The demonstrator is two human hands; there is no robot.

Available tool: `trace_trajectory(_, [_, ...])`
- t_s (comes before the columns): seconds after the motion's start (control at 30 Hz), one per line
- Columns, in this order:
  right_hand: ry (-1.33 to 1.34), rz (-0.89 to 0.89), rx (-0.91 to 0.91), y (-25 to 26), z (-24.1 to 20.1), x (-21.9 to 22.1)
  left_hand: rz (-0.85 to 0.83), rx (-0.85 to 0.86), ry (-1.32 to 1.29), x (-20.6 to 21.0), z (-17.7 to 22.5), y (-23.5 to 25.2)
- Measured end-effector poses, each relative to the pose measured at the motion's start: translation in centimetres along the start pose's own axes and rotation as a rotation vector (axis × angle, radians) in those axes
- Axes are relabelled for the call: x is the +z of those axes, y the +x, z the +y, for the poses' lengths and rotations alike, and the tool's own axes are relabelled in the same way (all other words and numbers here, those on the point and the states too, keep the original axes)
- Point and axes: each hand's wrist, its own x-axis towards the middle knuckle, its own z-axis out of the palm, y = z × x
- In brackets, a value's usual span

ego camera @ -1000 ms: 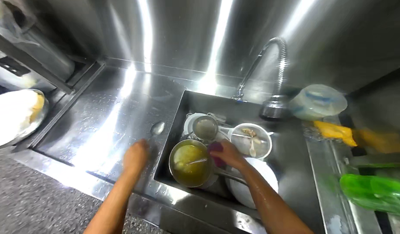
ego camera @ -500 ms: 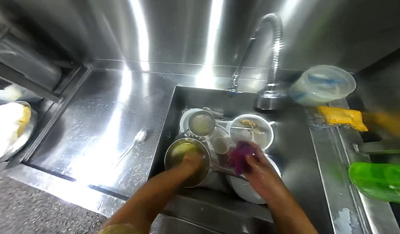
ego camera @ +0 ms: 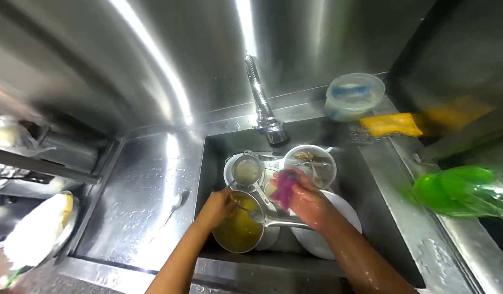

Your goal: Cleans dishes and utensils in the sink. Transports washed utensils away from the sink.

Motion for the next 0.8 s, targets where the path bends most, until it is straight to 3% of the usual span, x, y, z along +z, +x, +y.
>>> trace_trajectory(0.1, [0.091,-0.039,0.016,0.9,-0.2,1.0,-0.217,-0.297,0.305,0.4,0.5,-0.6])
trace_trajectory(0.17, [0.088,-0.055,0.019,0.8,-0.1,1.2,-0.370,-0.439,0.336,2.5,-1.9,-0.5])
trace_trajectory(0.27, [0.051,-0.037,0.028,-0.2,0.1,1.0,-0.578,-0.478,0.335,5.8,-4.6,0.4])
trace_trajectory(0.4, [0.053,0.010,0.026,-1.8,0.1,0.5,-0.654,-0.510,0.449,8.0,-2.3,1.5])
trace_trajectory(0.53, [0.226,-0.003,-0.009,-2.7,0.1,0.1,-0.596,-0.479,0.419,8.2,-2.7,2.0])
trace_trajectory(0.63, [0.395,0.000,0.009,-2.9,0.4,0.1,-0.485,-0.377,0.264,5.3,-2.9,0.4])
trace_trajectory(0.8, [0.426,0.189,0.054,-1.8,1.7,2.3,0.029,-0.051,-0.391,3.1,-0.3,-5.2])
